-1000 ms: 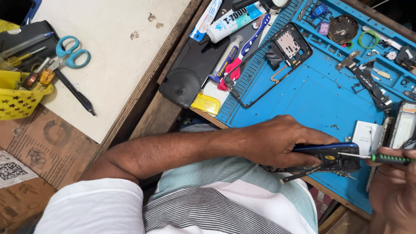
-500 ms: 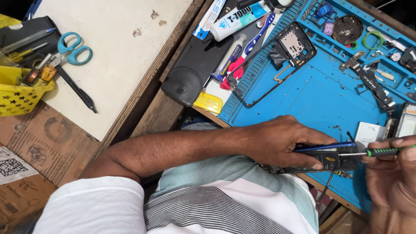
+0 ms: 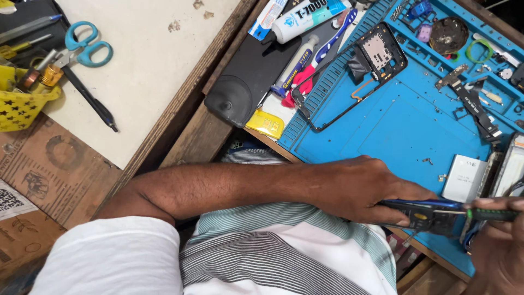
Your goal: The person removes a battery from a smartphone using a screwdriver and a prying tool. They then use a soldering iron to work on the phone's internal components, focusing on the area where the battery was located.
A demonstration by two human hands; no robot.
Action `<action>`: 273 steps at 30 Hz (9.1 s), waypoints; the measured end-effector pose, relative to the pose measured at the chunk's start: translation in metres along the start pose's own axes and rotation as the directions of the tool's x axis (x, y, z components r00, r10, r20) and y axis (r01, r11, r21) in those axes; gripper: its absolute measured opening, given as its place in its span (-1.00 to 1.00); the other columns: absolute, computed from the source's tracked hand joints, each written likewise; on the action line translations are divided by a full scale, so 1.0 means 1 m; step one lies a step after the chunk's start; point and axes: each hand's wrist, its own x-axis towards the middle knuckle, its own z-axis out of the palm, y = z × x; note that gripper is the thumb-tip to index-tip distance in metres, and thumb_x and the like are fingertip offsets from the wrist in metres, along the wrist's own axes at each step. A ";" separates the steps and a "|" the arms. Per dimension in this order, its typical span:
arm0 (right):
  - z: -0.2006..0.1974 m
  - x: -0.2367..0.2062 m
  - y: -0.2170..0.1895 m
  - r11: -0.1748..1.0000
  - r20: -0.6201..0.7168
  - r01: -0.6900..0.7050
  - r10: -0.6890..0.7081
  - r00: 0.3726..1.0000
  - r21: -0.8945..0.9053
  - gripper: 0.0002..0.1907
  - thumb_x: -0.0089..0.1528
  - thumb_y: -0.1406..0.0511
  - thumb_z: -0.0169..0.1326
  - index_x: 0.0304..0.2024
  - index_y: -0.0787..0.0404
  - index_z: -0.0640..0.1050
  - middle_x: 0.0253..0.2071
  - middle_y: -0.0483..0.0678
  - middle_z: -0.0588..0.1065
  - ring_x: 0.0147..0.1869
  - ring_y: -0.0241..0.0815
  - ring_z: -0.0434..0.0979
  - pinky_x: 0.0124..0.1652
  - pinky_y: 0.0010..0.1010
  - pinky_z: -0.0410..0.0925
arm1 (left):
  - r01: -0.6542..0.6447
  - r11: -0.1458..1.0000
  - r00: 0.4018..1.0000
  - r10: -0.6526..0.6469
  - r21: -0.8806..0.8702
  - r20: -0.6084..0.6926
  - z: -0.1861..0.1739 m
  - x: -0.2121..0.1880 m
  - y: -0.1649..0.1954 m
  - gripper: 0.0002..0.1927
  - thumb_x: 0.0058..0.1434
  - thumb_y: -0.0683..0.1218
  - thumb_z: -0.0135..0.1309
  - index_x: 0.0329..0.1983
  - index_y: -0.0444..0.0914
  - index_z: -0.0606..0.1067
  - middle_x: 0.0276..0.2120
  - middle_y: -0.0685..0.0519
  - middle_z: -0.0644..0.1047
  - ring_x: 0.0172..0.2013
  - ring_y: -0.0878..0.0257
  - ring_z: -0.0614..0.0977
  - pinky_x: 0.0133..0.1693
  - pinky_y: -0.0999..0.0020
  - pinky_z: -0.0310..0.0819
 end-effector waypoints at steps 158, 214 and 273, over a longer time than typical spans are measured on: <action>0.121 0.025 -0.051 0.988 -0.283 0.085 -0.044 0.958 0.132 -0.81 0.61 0.39 -0.12 0.07 0.43 0.47 -0.05 0.20 0.58 -0.02 0.00 0.66 0.00 -0.19 0.55 | 0.402 0.695 0.915 -0.280 0.596 -0.292 -0.056 -0.011 0.055 -0.28 0.29 0.14 0.11 0.45 -0.16 0.22 0.07 -0.19 0.53 -0.26 -0.09 0.68 -0.34 -0.01 0.59; 0.160 0.018 -0.056 0.953 -0.291 0.271 -0.300 0.909 -0.135 -0.86 0.61 0.43 0.09 0.08 0.45 0.42 -0.13 0.11 0.56 -0.18 -0.27 0.56 -0.10 -0.58 0.45 | 0.028 0.894 0.927 -0.191 -0.447 -0.323 -0.017 0.037 0.033 -0.66 0.43 0.07 0.05 0.04 -0.28 0.57 -0.35 0.00 0.59 -0.42 0.28 0.73 -0.42 0.43 0.66; 0.021 0.009 0.053 0.981 -0.289 0.188 -0.166 0.943 0.051 -0.62 0.58 0.17 -0.19 0.04 0.39 0.47 -0.02 0.14 0.49 0.04 -0.07 0.52 0.10 -0.36 0.40 | 0.099 0.638 0.937 0.199 0.764 -0.288 -0.102 0.083 -0.014 -0.64 0.08 0.12 0.25 -0.18 -0.20 0.63 -0.26 -0.11 0.58 -0.12 -0.11 0.58 -0.11 -0.07 0.46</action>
